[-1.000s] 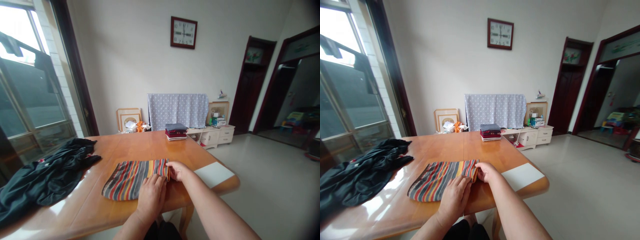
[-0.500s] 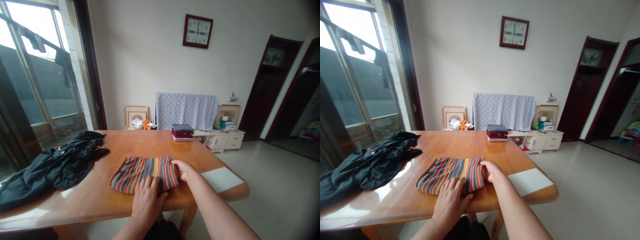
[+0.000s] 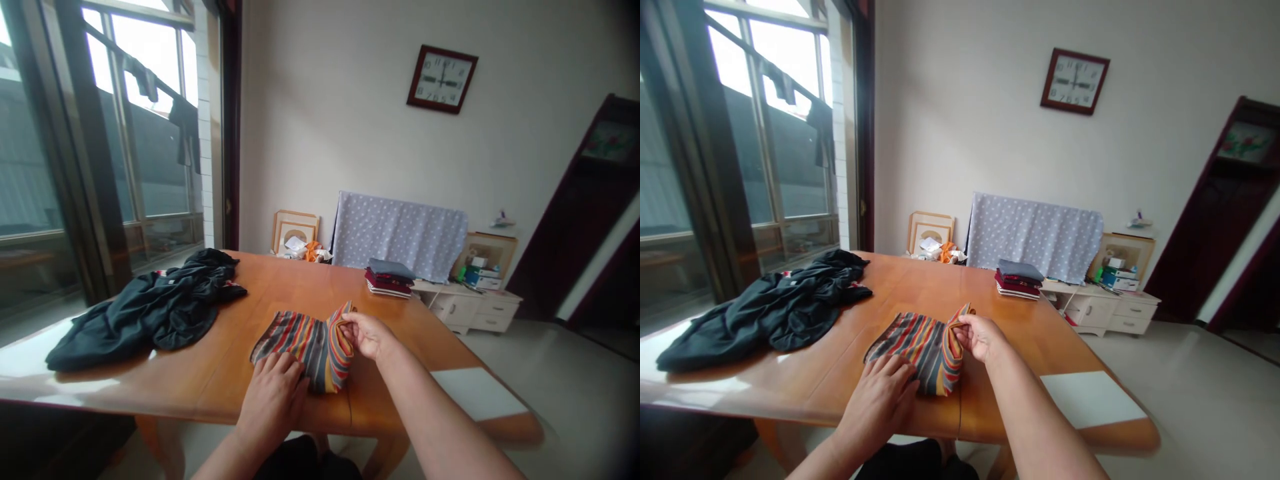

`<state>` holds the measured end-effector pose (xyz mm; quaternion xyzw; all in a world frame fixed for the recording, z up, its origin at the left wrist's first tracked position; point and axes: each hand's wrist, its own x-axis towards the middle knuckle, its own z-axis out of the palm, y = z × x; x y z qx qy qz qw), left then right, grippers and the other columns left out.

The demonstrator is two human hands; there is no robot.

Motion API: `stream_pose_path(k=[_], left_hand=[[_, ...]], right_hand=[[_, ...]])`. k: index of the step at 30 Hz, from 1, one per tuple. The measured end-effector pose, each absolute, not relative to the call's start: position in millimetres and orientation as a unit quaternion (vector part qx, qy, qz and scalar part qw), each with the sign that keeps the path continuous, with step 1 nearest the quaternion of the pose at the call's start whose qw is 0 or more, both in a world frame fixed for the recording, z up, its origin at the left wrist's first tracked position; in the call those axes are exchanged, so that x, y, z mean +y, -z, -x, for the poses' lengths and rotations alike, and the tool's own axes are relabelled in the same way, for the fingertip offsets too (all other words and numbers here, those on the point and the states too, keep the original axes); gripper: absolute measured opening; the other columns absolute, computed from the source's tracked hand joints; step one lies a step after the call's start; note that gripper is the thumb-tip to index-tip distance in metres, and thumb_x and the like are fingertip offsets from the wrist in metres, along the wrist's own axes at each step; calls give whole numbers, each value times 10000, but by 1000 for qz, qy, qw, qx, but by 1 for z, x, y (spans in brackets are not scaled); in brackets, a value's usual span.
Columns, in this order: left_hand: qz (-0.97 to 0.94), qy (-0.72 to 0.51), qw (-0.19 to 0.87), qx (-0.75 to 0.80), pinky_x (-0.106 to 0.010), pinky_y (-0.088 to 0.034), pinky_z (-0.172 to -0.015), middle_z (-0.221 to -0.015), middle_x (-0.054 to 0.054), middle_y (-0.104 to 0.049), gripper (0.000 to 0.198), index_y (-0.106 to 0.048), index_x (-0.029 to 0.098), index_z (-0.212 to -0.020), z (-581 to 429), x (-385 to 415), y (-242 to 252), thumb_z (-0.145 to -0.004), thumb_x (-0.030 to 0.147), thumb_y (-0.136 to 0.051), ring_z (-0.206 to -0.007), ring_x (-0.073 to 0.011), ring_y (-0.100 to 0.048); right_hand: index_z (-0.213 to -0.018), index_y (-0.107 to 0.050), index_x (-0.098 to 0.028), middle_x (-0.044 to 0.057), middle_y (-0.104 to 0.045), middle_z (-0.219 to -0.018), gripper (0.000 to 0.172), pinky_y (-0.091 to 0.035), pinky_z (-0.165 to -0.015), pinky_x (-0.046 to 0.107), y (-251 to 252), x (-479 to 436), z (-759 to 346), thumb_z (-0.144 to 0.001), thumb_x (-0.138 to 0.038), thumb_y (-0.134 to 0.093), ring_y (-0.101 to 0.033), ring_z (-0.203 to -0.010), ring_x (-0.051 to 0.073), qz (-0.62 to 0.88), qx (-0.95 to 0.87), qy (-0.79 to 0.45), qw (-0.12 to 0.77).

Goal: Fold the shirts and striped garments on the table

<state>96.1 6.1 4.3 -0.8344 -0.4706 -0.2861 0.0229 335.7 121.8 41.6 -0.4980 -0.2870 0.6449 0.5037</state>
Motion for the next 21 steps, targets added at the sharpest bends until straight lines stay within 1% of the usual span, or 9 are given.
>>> stream_pose_path(k=[2,6,9,13,16,21], left_hand=[[839,281,17,-466,-420,-377,-915,-1007,-51,-647,196,-663,244,-924,-84,9,-6,-982,304,-486,-986,-249,-566],[851,265,-10,-453,-406,-375,-887,-903,-37,-649,186,-665,241,-864,-69,6,-6,-961,293,-515,-912,-231,-572],[853,273,-29,-445,-418,-360,-904,-935,-35,-671,153,-680,253,-925,-63,3,-1,-950,305,-538,-938,-235,-577],[851,291,-47,-434,-436,-334,-932,-983,-22,-694,142,-682,275,-1009,-59,1,6,-942,304,-560,-986,-240,-580],[850,302,-52,-429,-429,-332,-930,-1012,-16,-700,120,-677,276,-986,-57,1,12,-931,287,-571,-1007,-241,-578],[841,320,-45,-435,-423,-339,-903,-991,2,-703,94,-665,280,-954,-57,1,19,-918,289,-579,-990,-238,-580]], right_hand=[[-856,-613,-146,26,-705,-629,61,-537,-478,155,-48,127,-318,-867,-86,-605,-667,-509,116,500,-290,-648,497],[-826,-605,-128,50,-704,-619,83,-545,-471,158,-52,137,-280,-883,-80,-569,-666,-499,121,500,-299,-657,478],[-818,-604,-118,65,-706,-616,107,-565,-497,168,-47,144,-251,-896,-80,-541,-668,-498,121,503,-307,-664,460],[-824,-616,-99,81,-710,-614,96,-579,-509,178,-35,150,-218,-885,-78,-546,-665,-487,122,517,-318,-665,435],[-824,-625,-85,79,-694,-579,92,-572,-489,176,-28,151,-200,-871,-71,-548,-653,-461,123,531,-326,-660,419],[-828,-625,-73,87,-679,-556,84,-542,-439,159,-18,153,-182,-872,-74,-553,-628,-423,120,540,-339,-656,404]])
